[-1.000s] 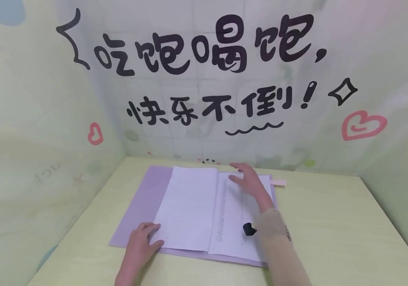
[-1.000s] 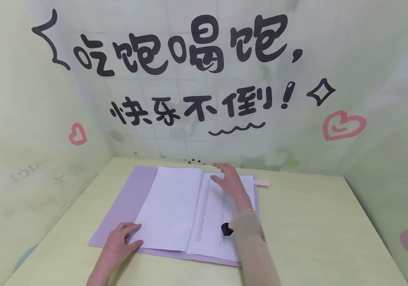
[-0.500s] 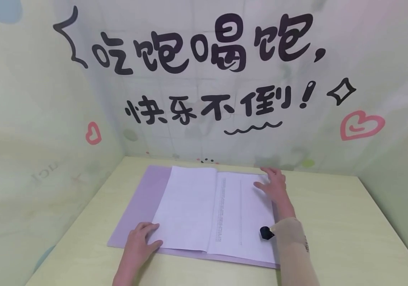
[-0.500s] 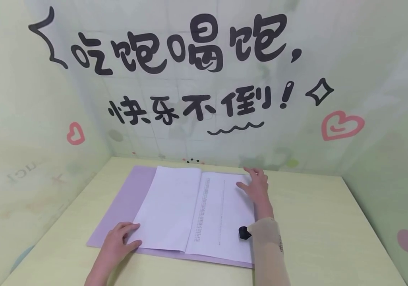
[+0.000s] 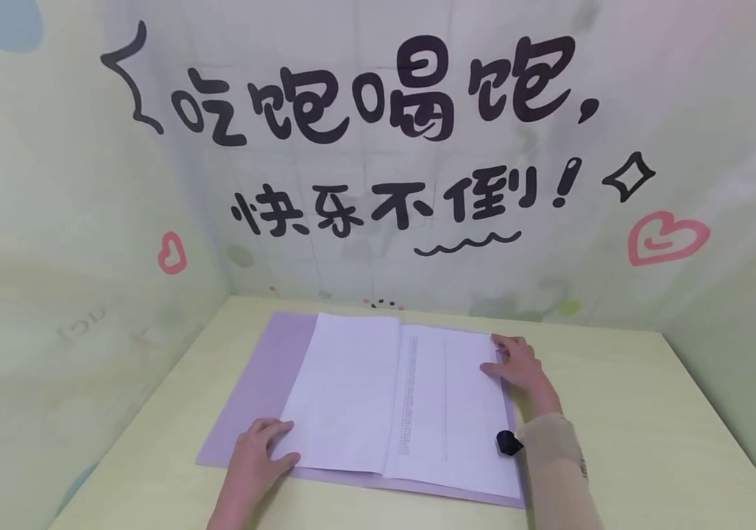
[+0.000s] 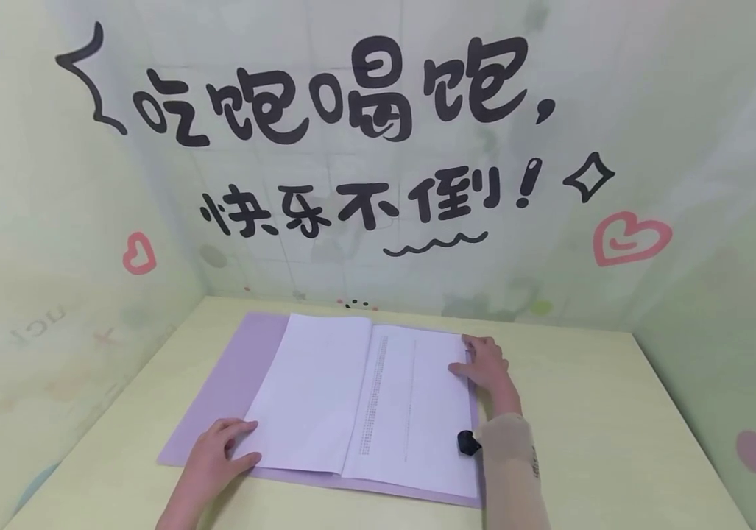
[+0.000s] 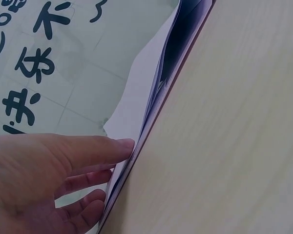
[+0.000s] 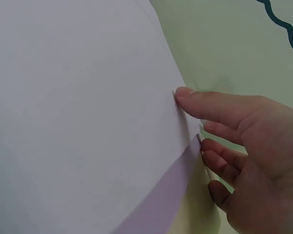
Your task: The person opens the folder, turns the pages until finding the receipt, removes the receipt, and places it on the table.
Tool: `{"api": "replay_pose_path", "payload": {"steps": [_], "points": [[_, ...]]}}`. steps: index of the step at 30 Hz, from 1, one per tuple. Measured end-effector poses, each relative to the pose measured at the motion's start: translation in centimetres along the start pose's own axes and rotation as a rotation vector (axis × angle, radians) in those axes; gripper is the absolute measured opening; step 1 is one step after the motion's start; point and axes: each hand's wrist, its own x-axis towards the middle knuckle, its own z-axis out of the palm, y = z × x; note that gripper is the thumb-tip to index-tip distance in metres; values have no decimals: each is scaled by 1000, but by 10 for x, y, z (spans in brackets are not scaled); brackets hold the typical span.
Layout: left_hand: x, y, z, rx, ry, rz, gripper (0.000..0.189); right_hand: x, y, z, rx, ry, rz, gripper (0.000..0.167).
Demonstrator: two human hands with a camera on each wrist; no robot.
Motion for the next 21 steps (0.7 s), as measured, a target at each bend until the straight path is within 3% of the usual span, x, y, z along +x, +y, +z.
{"api": "replay_pose_path", "payload": {"steps": [9,21], "points": [[-1,-2,1,-6,-2,-9,50,2,12,-5,7,-65,-57,80],[-2,-2,1,-12,11,-10,49,2,15,-4,-37,-27,-134,72]]}}
